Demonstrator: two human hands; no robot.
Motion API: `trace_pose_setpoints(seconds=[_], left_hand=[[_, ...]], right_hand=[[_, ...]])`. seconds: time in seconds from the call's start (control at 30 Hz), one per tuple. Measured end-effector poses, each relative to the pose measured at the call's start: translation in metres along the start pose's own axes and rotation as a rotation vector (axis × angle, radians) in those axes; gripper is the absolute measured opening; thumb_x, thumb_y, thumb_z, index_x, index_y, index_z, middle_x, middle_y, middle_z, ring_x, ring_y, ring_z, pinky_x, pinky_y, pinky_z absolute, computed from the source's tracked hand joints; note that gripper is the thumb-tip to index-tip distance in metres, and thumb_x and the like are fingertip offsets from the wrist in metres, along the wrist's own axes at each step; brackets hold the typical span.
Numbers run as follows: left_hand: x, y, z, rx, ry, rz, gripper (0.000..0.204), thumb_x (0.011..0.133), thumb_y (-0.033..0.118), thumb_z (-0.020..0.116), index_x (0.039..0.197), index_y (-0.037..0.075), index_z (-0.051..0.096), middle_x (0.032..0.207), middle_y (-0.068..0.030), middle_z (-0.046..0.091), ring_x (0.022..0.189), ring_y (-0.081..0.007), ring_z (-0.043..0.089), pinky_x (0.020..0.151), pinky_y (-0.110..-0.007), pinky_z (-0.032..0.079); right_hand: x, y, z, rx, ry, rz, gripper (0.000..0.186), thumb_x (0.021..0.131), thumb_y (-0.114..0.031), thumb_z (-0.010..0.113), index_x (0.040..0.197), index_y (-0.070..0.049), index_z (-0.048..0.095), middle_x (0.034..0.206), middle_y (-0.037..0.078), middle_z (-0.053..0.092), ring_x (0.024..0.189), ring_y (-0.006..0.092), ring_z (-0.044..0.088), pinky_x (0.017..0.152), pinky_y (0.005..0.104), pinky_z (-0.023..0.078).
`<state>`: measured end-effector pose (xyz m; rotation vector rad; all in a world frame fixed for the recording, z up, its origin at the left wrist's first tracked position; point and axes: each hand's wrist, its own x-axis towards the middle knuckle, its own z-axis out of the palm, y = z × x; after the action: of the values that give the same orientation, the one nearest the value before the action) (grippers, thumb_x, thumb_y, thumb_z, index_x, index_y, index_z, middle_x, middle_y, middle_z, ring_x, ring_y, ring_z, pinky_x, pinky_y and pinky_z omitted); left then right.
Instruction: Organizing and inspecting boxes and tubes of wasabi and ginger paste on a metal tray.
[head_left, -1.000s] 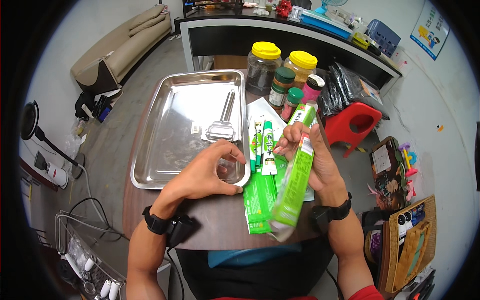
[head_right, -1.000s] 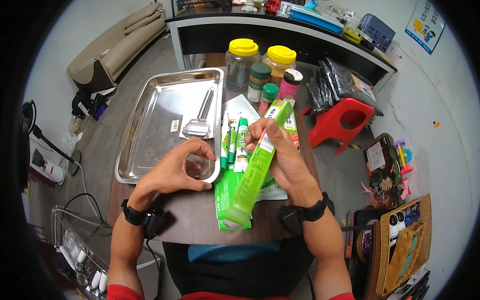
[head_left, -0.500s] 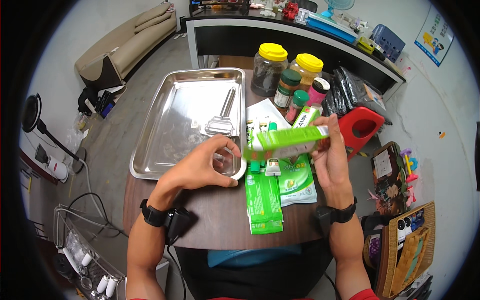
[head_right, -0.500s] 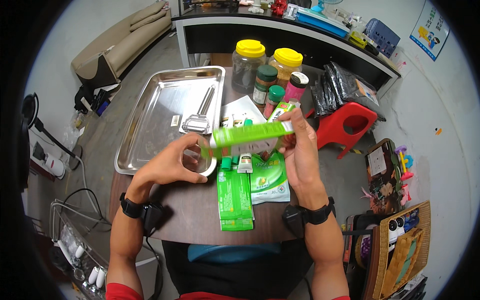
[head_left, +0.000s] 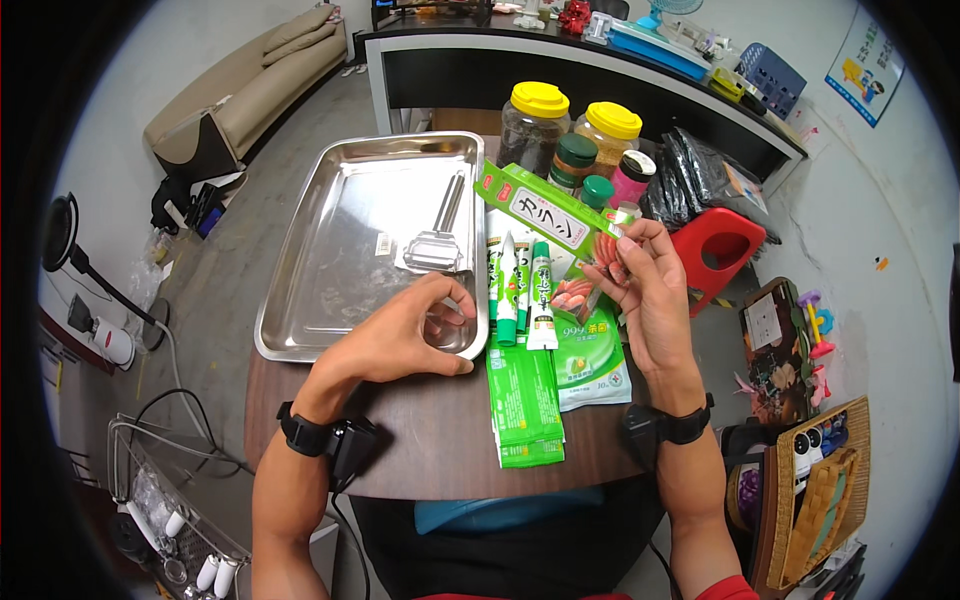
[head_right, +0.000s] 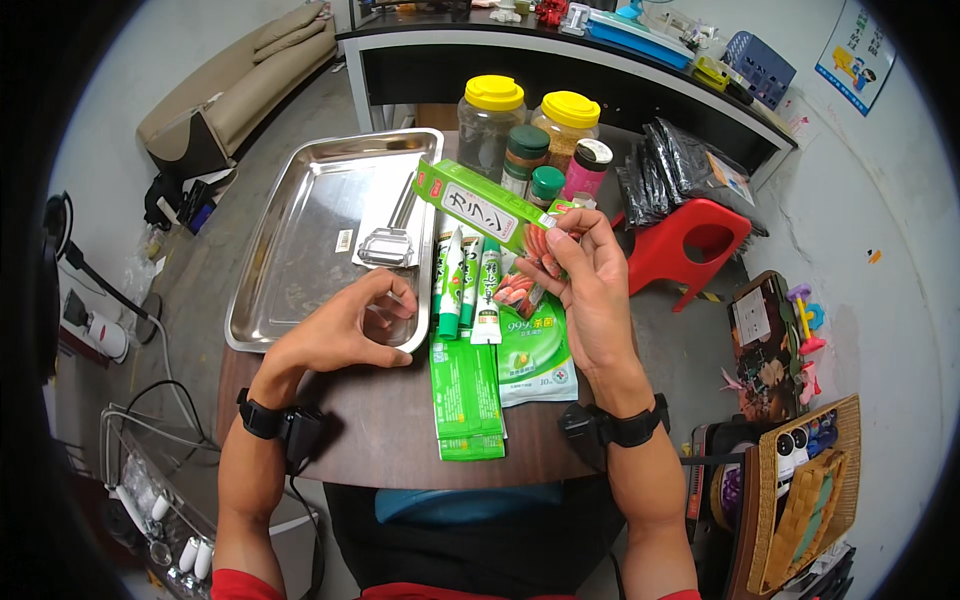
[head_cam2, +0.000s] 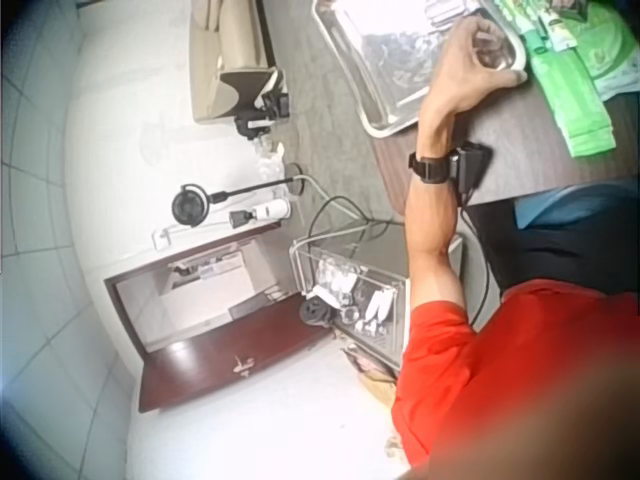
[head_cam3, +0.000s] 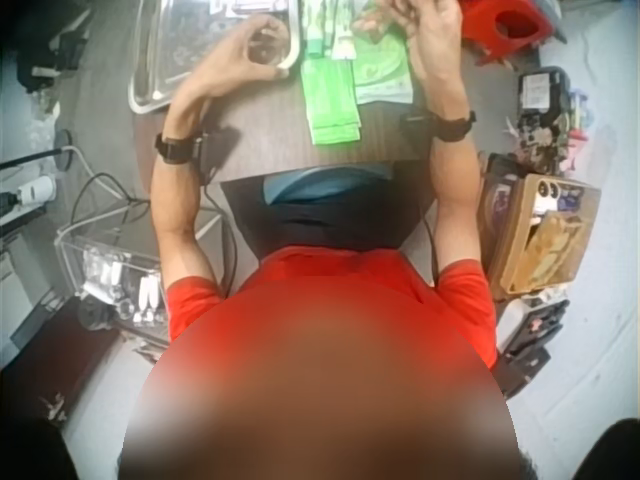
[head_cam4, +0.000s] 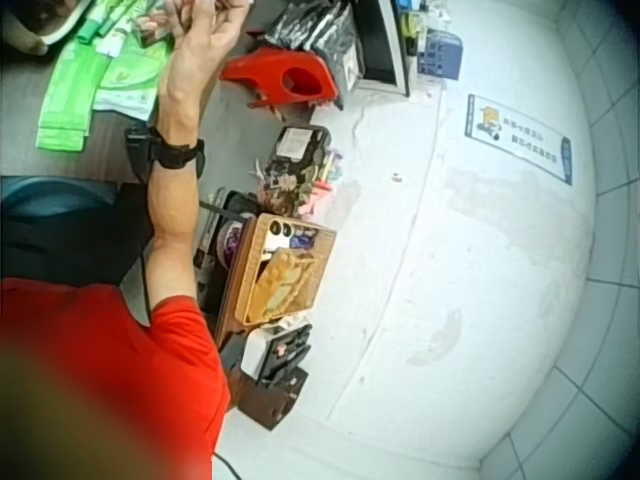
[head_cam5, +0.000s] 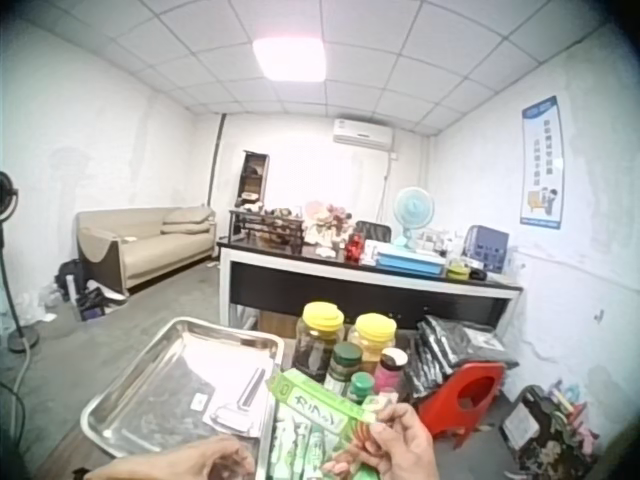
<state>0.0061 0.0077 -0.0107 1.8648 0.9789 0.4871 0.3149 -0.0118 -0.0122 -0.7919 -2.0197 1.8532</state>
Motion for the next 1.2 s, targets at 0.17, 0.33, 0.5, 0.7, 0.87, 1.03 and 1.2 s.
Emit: trace_pose_setpoints(seconds=[0.17,0.33,0.5,0.7,0.87,1.03,1.2], left_hand=[[-0.001,0.001,0.000,-0.005,0.009,0.014,0.058,0.075,0.014,0.094,0.124,0.009,0.062,0.127,-0.0028,0.061,0.119,-0.0208,0.062,0.101,-0.039,0.052],[0.000,0.001,0.001,-0.019,0.020,0.020,0.055,0.076,0.013,0.093,0.123,0.009,0.063,0.126,-0.0030,0.061,0.118,-0.0201,0.062,0.099,-0.038,0.053],[0.000,0.000,0.001,-0.057,0.026,0.017,0.051,0.079,0.013,0.092,0.122,0.008,0.064,0.123,-0.0028,0.062,0.115,-0.0190,0.062,0.097,-0.037,0.053],[0.001,-0.001,0.002,-0.107,0.028,0.015,0.047,0.081,0.013,0.090,0.120,0.007,0.065,0.120,-0.0025,0.063,0.113,-0.0177,0.063,0.095,-0.035,0.053],[-0.002,-0.005,0.001,-0.145,0.046,-0.004,0.043,0.084,0.013,0.088,0.119,0.007,0.065,0.118,-0.0023,0.064,0.110,-0.0167,0.063,0.093,-0.034,0.053],[0.004,-0.001,0.000,-0.182,0.072,-0.020,0.039,0.086,0.013,0.086,0.118,0.006,0.066,0.116,-0.0021,0.065,0.108,-0.0156,0.063,0.091,-0.033,0.053],[-0.001,-0.004,-0.001,-0.216,0.099,-0.042,0.035,0.088,0.013,0.084,0.117,0.006,0.066,0.113,-0.0019,0.066,0.106,-0.0145,0.064,0.089,-0.032,0.053]], right_hand=[[-0.003,0.003,0.004,-0.002,-0.003,0.003,0.031,0.107,-0.029,0.070,0.121,-0.002,0.069,0.110,0.004,0.071,0.097,0.0100,0.065,0.083,0.0290,0.051],[-0.005,0.007,0.005,-0.001,-0.019,-0.001,0.031,0.107,-0.029,0.070,0.122,-0.002,0.069,0.111,0.005,0.071,0.099,0.0103,0.065,0.084,0.0292,0.052],[-0.004,0.010,0.015,-0.004,-0.016,0.006,0.031,0.106,-0.029,0.071,0.122,-0.002,0.069,0.112,0.005,0.071,0.100,0.0106,0.065,0.086,0.0295,0.052],[0.001,0.009,0.020,-0.006,-0.010,0.019,0.031,0.106,-0.028,0.071,0.123,-0.002,0.070,0.113,0.005,0.071,0.101,0.0109,0.066,0.087,0.0297,0.052],[0.000,0.014,0.020,-0.003,-0.026,0.021,0.031,0.106,-0.028,0.072,0.123,-0.002,0.070,0.114,0.005,0.071,0.103,0.0112,0.066,0.089,0.0300,0.053],[-0.007,0.018,0.023,-0.006,-0.047,0.022,0.031,0.105,-0.027,0.072,0.123,-0.002,0.070,0.115,0.006,0.071,0.104,0.0115,0.066,0.090,0.0302,0.053],[-0.008,0.022,0.018,-0.005,-0.071,0.019,0.032,0.105,-0.027,0.073,0.124,-0.002,0.071,0.116,0.006,0.071,0.105,0.0118,0.066,0.092,0.0304,0.053]])
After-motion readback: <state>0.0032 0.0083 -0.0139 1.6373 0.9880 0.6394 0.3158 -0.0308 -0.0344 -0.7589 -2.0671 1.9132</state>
